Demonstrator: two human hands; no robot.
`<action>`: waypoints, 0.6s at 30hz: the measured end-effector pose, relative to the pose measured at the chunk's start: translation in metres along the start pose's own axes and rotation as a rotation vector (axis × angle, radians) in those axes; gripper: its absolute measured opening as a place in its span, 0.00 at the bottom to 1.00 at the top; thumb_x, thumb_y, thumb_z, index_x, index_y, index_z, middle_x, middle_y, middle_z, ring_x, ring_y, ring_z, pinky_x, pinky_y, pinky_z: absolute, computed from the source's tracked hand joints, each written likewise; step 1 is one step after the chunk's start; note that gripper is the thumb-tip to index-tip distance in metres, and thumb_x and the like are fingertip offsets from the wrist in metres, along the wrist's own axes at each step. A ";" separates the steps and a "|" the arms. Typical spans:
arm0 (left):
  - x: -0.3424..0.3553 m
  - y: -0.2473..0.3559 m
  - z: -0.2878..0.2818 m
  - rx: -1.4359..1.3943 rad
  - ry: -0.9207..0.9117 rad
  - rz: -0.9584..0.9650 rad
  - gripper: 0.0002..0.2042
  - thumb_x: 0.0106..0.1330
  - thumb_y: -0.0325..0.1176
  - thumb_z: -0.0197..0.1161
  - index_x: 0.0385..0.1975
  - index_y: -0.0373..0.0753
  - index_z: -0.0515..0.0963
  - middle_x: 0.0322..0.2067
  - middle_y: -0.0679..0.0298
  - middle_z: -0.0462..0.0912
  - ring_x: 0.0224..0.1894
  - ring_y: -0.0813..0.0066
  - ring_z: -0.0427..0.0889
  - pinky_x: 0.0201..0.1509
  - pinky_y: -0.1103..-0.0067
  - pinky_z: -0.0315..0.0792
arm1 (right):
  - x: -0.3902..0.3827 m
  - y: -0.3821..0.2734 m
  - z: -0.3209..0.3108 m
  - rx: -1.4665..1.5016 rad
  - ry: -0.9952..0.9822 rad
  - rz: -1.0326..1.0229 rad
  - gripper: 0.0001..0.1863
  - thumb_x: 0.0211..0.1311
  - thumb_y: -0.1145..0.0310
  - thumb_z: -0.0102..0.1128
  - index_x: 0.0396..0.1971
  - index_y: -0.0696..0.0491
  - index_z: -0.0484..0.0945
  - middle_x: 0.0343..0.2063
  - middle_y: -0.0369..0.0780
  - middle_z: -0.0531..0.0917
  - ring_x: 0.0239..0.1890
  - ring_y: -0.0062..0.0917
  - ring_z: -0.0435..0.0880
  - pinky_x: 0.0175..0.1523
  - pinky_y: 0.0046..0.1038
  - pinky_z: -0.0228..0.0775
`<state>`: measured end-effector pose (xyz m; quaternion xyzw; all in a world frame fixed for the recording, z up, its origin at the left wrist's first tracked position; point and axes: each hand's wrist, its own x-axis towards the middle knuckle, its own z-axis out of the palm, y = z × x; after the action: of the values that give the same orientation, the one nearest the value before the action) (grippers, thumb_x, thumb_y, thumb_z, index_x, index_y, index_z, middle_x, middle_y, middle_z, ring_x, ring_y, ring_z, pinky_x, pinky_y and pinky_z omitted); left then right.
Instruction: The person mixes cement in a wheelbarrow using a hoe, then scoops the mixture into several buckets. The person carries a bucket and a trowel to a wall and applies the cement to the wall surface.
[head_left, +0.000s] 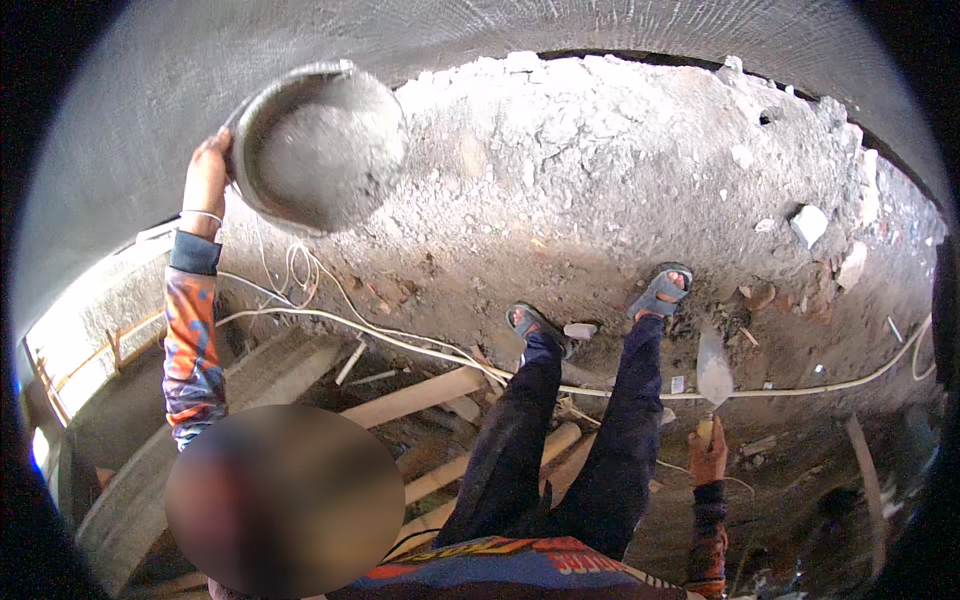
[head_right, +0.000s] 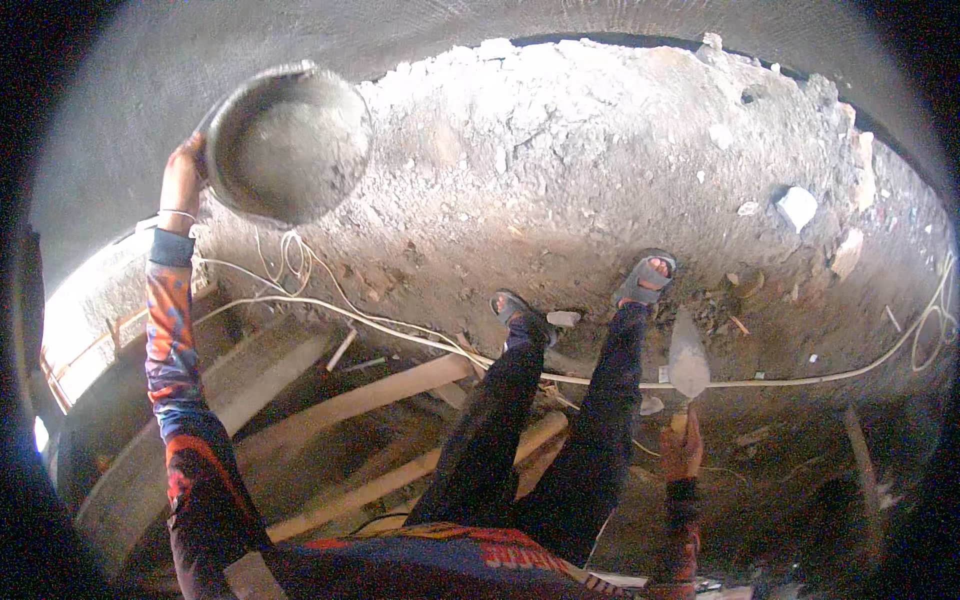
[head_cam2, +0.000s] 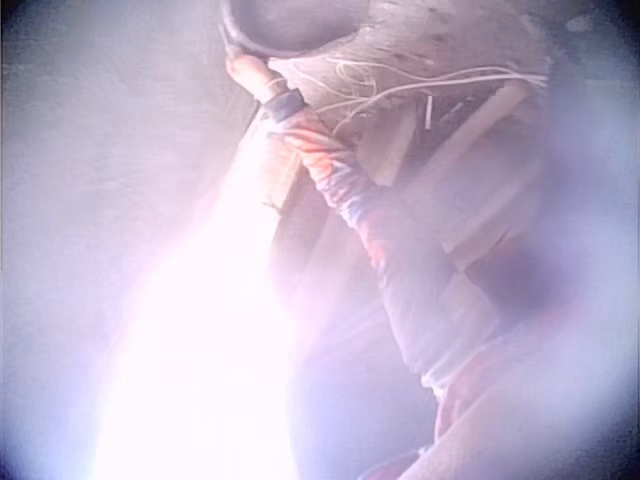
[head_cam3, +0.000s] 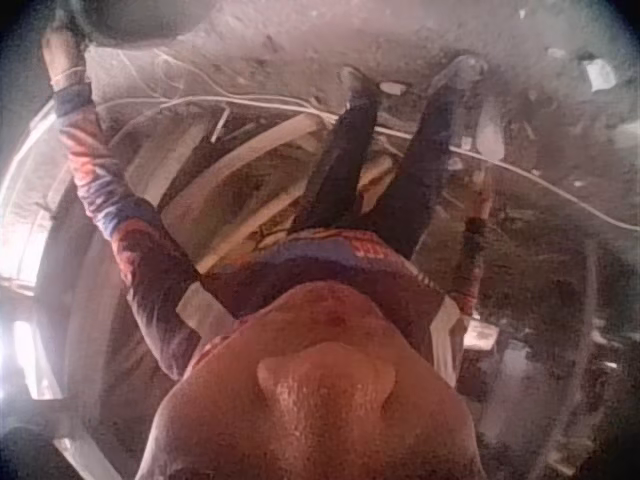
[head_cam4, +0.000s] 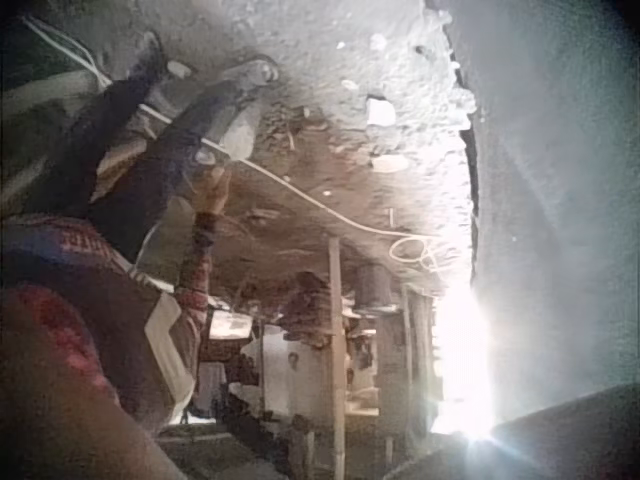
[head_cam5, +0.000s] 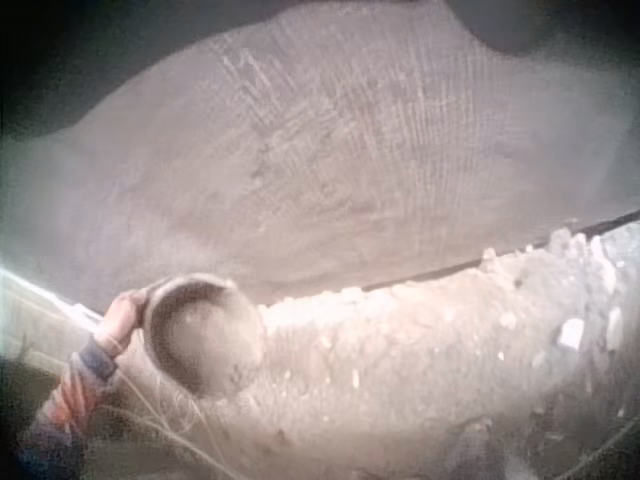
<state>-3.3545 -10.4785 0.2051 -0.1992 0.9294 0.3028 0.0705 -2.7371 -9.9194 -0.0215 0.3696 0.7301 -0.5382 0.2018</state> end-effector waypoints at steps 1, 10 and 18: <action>-0.008 -0.003 0.009 0.192 0.073 0.178 0.15 0.63 0.42 0.48 0.28 0.35 0.75 0.24 0.65 0.76 0.26 0.78 0.71 0.33 0.80 0.66 | 0.002 0.004 -0.001 -0.055 -0.026 -0.023 0.31 0.53 0.67 0.56 0.56 0.59 0.58 0.34 0.36 0.72 0.27 0.17 0.69 0.29 0.21 0.65; -0.121 -0.170 0.309 1.015 -0.091 0.345 0.20 0.46 0.28 0.54 0.43 0.42 0.70 0.45 0.56 0.69 0.48 0.55 0.69 0.51 0.64 0.61 | 0.004 -0.058 0.006 0.216 -0.139 0.293 0.30 0.54 0.65 0.55 0.56 0.59 0.59 0.38 0.40 0.73 0.35 0.21 0.71 0.38 0.23 0.68; -0.074 -0.123 0.298 0.855 -0.390 0.481 0.17 0.49 0.39 0.59 0.38 0.38 0.72 0.37 0.58 0.75 0.42 0.62 0.73 0.45 0.69 0.67 | -0.034 -0.044 -0.033 0.054 -0.069 0.363 0.30 0.52 0.70 0.56 0.55 0.60 0.59 0.41 0.38 0.73 0.37 0.21 0.71 0.41 0.25 0.67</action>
<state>-3.2335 -10.3689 -0.0826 0.1262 0.9590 -0.0645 0.2454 -2.7448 -9.9056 0.0413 0.4820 0.6293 -0.5247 0.3104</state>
